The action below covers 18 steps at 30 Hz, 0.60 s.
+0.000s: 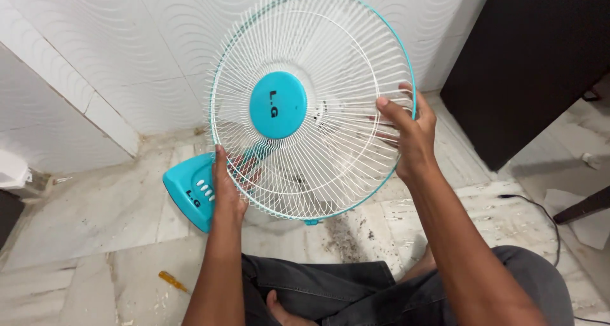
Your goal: The person disassembles a table fan by removing the front grille, fan blades, and rear grille. They use a screwdriver to loosen screws on the front grille, then remove the blades and rear grille by hand.
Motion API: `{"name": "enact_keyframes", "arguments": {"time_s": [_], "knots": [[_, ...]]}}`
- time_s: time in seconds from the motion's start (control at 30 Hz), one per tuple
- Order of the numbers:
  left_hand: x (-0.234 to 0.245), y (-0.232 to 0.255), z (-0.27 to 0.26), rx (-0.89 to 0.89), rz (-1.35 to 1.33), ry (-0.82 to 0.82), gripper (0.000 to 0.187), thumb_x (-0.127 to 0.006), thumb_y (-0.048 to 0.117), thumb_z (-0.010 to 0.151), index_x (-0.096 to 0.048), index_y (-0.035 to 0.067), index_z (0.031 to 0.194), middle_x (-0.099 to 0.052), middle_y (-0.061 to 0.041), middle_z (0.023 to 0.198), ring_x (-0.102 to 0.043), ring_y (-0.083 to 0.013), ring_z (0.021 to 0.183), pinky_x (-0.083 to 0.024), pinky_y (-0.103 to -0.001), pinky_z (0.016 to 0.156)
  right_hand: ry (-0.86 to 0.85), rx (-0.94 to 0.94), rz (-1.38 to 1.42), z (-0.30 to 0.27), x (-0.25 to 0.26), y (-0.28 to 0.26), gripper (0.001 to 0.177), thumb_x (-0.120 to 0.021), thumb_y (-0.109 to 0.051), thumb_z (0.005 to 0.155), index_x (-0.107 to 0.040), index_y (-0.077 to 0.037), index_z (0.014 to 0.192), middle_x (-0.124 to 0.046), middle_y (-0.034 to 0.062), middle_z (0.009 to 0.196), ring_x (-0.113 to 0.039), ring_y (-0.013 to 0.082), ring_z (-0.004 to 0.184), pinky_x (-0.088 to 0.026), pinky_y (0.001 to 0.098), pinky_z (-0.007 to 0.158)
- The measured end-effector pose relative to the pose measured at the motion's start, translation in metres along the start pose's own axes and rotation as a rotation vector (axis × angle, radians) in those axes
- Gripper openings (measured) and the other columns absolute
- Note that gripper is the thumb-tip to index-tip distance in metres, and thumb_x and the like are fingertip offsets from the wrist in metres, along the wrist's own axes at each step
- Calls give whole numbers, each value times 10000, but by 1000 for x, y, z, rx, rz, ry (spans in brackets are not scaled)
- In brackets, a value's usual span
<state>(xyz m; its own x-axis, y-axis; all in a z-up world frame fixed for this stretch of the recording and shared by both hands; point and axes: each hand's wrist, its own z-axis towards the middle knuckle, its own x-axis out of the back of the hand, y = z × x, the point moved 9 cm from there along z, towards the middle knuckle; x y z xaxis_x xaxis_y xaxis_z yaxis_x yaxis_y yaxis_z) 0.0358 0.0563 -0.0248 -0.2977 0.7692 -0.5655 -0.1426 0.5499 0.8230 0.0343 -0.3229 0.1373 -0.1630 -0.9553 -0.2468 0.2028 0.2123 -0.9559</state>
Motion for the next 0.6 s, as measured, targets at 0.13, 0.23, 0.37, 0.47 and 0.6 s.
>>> {"name": "enact_keyframes", "arguments": {"time_s": [0.13, 0.23, 0.37, 0.47, 0.6], "knots": [[1, 4, -1, 21, 88, 32, 787, -580, 618, 915, -505, 10, 1410, -635, -204, 1278, -663, -333, 1141, -612, -499, 892, 45, -89, 21, 1, 14, 30, 812, -762, -393, 741, -471, -62, 1423, -656, 163, 1138, -727, 324, 978, -600, 473, 821], [6, -1, 1, 57, 134, 66, 773, -591, 615, 894, -512, 33, 1397, -626, -179, 1259, -654, -319, 1111, -607, -514, 865, 51, -127, 16, 2, 20, 50, 721, -736, -410, 779, -504, -87, 1380, -667, 164, 1125, -733, 317, 1000, -599, 464, 843], [12, -14, 5, 83, 187, 134, 813, -644, 621, 871, -440, 29, 1388, -589, -194, 1284, -653, -328, 1130, -612, -534, 873, 52, -169, 67, 3, 34, 77, 561, -697, -389, 846, -561, -85, 1298, -667, 133, 1115, -716, 283, 989, -593, 445, 849], [15, -17, 10, 110, 249, 170, 849, -669, 632, 830, -401, 65, 1403, -557, -171, 1317, -630, -326, 1149, -579, -532, 875, 58, -194, 146, 2, 43, 97, 497, -681, -369, 878, -580, -89, 1276, -662, 112, 1104, -700, 260, 989, -606, 445, 853], [16, -27, 12, 124, 320, 158, 877, -675, 629, 818, -376, 48, 1404, -537, -178, 1319, -627, -342, 1162, -565, -538, 877, 112, -260, 267, -4, 62, 134, 488, -698, -390, 880, -546, -112, 1251, -635, 120, 1061, -662, 271, 949, -579, 459, 828]]}}
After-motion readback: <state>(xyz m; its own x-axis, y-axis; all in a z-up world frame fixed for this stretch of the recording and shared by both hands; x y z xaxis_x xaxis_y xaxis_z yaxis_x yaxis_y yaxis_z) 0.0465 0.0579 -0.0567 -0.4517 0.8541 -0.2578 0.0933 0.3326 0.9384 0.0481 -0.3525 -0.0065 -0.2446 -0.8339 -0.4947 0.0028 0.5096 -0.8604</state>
